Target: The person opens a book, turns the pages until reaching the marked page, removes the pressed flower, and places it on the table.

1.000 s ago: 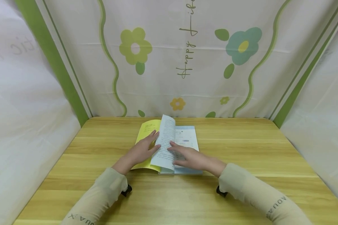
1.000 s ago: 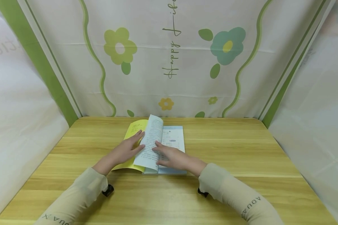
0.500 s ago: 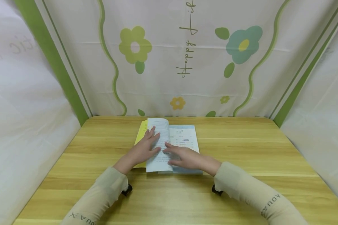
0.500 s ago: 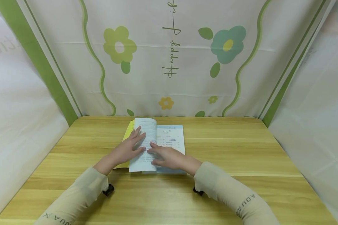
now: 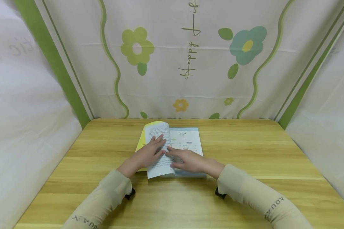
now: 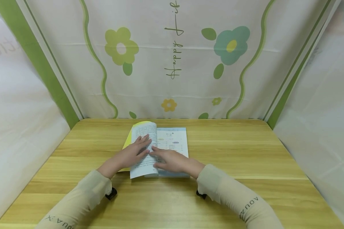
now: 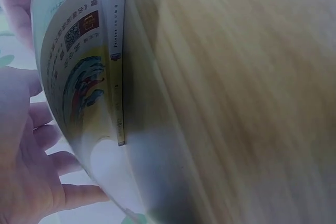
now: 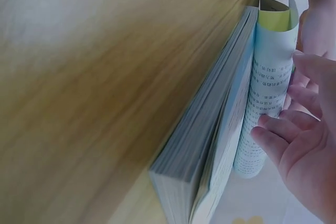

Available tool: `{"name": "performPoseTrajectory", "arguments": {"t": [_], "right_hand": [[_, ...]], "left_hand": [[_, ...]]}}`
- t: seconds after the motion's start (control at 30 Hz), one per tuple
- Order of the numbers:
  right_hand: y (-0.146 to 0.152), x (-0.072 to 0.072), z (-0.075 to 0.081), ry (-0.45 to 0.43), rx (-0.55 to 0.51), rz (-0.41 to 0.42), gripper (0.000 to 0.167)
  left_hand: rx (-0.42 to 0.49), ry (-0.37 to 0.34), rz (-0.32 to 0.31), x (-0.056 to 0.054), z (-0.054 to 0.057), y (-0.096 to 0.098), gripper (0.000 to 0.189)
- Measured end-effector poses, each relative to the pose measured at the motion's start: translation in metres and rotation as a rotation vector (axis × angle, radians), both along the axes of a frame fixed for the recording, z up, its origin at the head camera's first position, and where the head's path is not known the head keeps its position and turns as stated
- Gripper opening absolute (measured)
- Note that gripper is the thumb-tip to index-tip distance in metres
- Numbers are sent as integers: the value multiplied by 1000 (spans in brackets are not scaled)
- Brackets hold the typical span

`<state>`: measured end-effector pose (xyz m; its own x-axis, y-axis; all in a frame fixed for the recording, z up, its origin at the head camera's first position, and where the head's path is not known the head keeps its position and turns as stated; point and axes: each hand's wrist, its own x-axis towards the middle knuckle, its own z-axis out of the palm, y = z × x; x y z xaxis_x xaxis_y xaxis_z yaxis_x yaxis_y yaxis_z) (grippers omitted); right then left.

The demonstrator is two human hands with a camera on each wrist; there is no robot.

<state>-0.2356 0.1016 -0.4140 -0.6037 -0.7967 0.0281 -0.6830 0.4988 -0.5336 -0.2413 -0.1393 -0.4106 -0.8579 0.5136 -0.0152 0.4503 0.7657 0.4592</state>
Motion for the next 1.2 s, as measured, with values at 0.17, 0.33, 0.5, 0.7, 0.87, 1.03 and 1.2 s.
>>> {"name": "performPoseTrajectory", "arguments": {"t": [0.17,0.33,0.5,0.7,0.87,1.03,1.2], "right_hand": [[6,-1,2,4,18,1,52],[15,-2,5,15,34,-31,48],[26,-3,5,0,53,-25,44],[39,-3,2,-15,109,-34,43],[49,-2,-1,-33,127,-39,44],[58,1,-2,-4,149,-2,48],[63,4,-1,-16,184,21,53]], "left_hand": [[-42,-8,7,0,-1,1,59],[-46,-7,17,0,-1,0,59],[-47,-24,31,0,1,-2,58],[-54,-31,53,0,0,-3,58],[-50,-19,63,1,-1,-4,58],[-58,-11,78,0,-2,-6,61],[-94,-4,101,0,-1,-7,66]]}}
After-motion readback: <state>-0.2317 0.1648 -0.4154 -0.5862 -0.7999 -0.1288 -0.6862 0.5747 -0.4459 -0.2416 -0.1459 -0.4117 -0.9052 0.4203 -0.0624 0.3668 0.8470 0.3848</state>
